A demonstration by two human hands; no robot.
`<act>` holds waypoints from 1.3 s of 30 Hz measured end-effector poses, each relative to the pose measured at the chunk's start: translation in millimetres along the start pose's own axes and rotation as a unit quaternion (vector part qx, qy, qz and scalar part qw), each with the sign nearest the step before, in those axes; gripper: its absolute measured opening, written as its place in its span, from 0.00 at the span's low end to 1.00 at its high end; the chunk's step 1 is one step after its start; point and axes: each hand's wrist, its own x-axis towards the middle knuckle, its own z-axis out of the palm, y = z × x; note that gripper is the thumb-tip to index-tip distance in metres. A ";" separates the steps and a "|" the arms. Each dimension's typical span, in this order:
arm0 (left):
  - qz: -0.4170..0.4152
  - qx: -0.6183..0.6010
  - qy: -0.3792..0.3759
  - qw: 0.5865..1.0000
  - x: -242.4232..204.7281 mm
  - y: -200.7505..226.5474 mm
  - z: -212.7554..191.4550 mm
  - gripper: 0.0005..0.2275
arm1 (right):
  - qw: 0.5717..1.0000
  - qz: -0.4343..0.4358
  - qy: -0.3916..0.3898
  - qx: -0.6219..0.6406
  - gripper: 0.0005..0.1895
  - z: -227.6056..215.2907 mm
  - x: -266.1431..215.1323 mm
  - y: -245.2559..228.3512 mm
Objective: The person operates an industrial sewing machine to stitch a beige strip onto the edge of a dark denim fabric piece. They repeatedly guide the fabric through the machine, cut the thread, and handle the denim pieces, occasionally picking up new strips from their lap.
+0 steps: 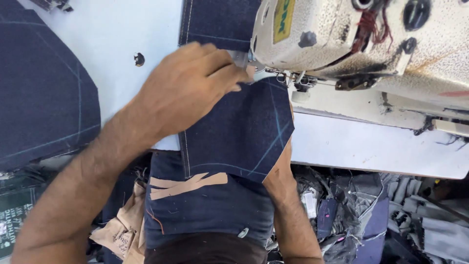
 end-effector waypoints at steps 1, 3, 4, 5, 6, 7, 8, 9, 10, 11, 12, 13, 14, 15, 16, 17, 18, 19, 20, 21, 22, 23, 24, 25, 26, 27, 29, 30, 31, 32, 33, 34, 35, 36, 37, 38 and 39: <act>0.022 0.036 -0.008 0.999 2.4 -4.1 2.3 0.08 | 0.999 0.020 0.006 0.024 0.31 0.2 0.2 -2.0; 0.046 0.073 -0.015 0.996 6.8 -9.3 7.6 0.07 | 0.998 0.038 0.014 0.048 0.32 -2.4 3.7 -6.6; 0.072 0.122 -0.004 0.990 8.9 -10.4 11.1 0.06 | 1.000 0.009 0.016 0.019 0.34 -5.1 7.1 -9.0; 0.097 0.167 0.005 0.981 10.3 -10.5 15.6 0.06 | 1.000 -0.017 0.016 -0.011 0.36 -8.2 8.4 -12.0; 0.098 0.166 0.005 0.981 10.9 -9.8 15.3 0.06 | 1.000 -0.015 0.016 -0.011 0.36 -4.9 4.6 -9.2; 0.110 0.166 0.011 0.980 11.4 -9.4 14.8 0.05 | 1.000 0.006 -0.003 -0.013 0.36 -1.3 1.3 -6.2; 0.121 0.166 0.017 0.979 11.7 -9.1 14.3 0.05 | 0.999 0.026 -0.022 -0.016 0.35 2.5 -2.0 -3.4; 0.121 0.164 0.015 0.979 11.1 -11.2 16.9 0.05 | 0.999 0.028 -0.022 -0.014 0.35 0.2 -2.1 -4.3; 0.116 0.170 0.015 0.978 10.2 -13.2 19.3 0.05 | 0.999 0.030 -0.013 -0.011 0.37 -2.1 -2.3 -5.7; 0.111 0.180 0.015 0.977 9.4 -16.1 20.7 0.05 | 1.000 0.028 -0.003 -0.007 0.38 -3.9 -0.5 -6.3; 0.109 0.182 0.014 0.977 10.5 -19.6 20.6 0.05 | 1.000 0.026 -0.003 -0.005 0.38 -4.0 1.1 -7.4; 0.111 0.173 0.010 0.979 11.7 -22.5 21.3 0.05 | 0.999 0.041 -0.006 0.021 0.39 -4.7 1.8 -8.5; 0.112 0.163 0.006 0.980 13.0 -25.4 22.4 0.06 | 0.997 0.056 -0.008 0.046 0.40 -5.4 2.4 -9.3; 0.113 0.162 0.006 0.980 12.5 -27.5 22.5 0.06 | 0.997 0.057 -0.009 0.047 0.40 -4.2 0.5 -7.0; 0.106 0.159 0.001 0.982 12.4 -29.6 23.0 0.05 | 0.998 0.050 -0.017 0.028 0.40 -3.3 -1.3 -4.4; 0.100 0.155 -0.004 0.983 12.8 -31.6 24.0 0.05 | 0.999 0.044 -0.025 0.009 0.39 -2.6 -3.7 -2.0; 0.102 0.153 -0.004 0.983 11.6 -33.2 26.9 0.05 | 0.999 0.047 -0.024 0.008 0.39 -1.8 -4.7 -0.7; 0.089 0.137 -0.016 0.986 9.8 -34.9 29.0 0.06 | 0.998 0.050 -0.029 0.011 0.40 -0.5 -5.4 0.3; 0.077 0.122 -0.027 0.989 7.7 -36.5 30.8 0.07 | 0.998 0.052 -0.034 0.015 0.41 0.7 -6.1 0.9; 0.076 0.123 -0.028 0.989 9.1 -37.8 30.3 0.07 | 0.998 0.052 -0.034 0.016 0.41 1.4 -7.1 1.7; 0.068 0.103 -0.039 0.992 10.4 -39.0 29.6 0.08 | 0.997 0.059 -0.039 0.021 0.42 2.1 -8.0 2.4; 0.060 0.082 -0.049 0.994 11.8 -39.9 29.4 0.09 | 0.997 0.065 -0.043 0.025 0.43 2.4 -9.3 3.2; 0.059 0.082 -0.049 0.994 14.0 -41.2 27.8 0.09 | 0.997 0.065 -0.043 0.026 0.43 0.9 -6.2 1.7; 0.055 0.064 -0.069 0.994 16.5 -42.3 26.4 0.09 | 0.998 0.055 -0.042 0.013 0.43 -0.8 -3.3 0.2; 0.051 0.047 -0.089 0.994 19.0 -43.3 24.9 0.08 | 0.998 0.044 -0.041 0.000 0.43 -2.6 -0.4 -1.2; 0.051 0.047 -0.089 0.994 20.6 -43.9 24.5 0.08 | 0.998 0.044 -0.040 -0.001 0.43 -2.7 1.3 -1.3; 0.048 0.033 -0.089 0.994 23.2 -44.9 22.7 0.08 | 0.996 0.011 -0.063 -0.061 0.39 -2.6 4.5 -2.3; 0.048 0.033 -0.090 0.994 22.9 -44.6 22.2 0.08 | 0.996 0.011 -0.063 -0.060 0.39 -3.7 4.6 -3.1; 0.054 0.028 -0.085 0.995 23.4 -44.6 21.9 0.09 | 0.998 0.013 -0.055 -0.039 0.38 -4.9 5.2 -3.2; 0.059 0.022 -0.081 0.995 24.0 -44.7 21.8 0.09 | 0.999 0.015 -0.048 -0.017 0.38 -6.0 5.8 -3.2; 0.060 0.021 -0.081 0.995 24.5 -44.6 22.6 0.09 | 0.999 0.016 -0.048 -0.018 0.38 -4.8 4.5 -2.3; 0.051 0.026 -0.096 0.994 25.0 -44.5 23.6 0.10 | 0.999 0.014 -0.044 -0.025 0.39 -3.5 3.2 -1.4; 0.040 0.032 -0.110 0.993 24.7 -44.3 24.3 0.11 | 0.999 0.011 -0.040 -0.033 0.39 -2.1 2.0 -0.5; 0.040 0.031 -0.111 0.993 24.7 -42.7 24.1 0.11 | 0.999 0.012 -0.041 -0.032 0.39 -2.6 1.4 -0.6; 0.036 0.040 -0.107 0.993 24.8 -41.5 23.4 0.11 | 0.998 0.011 -0.047 -0.036 0.38 -3.2 1.6 -0.5; 0.032 0.048 -0.103 0.993 25.0 -40.1 22.6 0.10 | 0.998 0.010 -0.053 -0.040 0.36 -3.8 1.8 -0.5; 0.031 0.049 -0.103 0.993 24.7 -40.4 23.8 0.10 | 0.998 0.009 -0.053 -0.040 0.36 -3.6 2.3 -1.0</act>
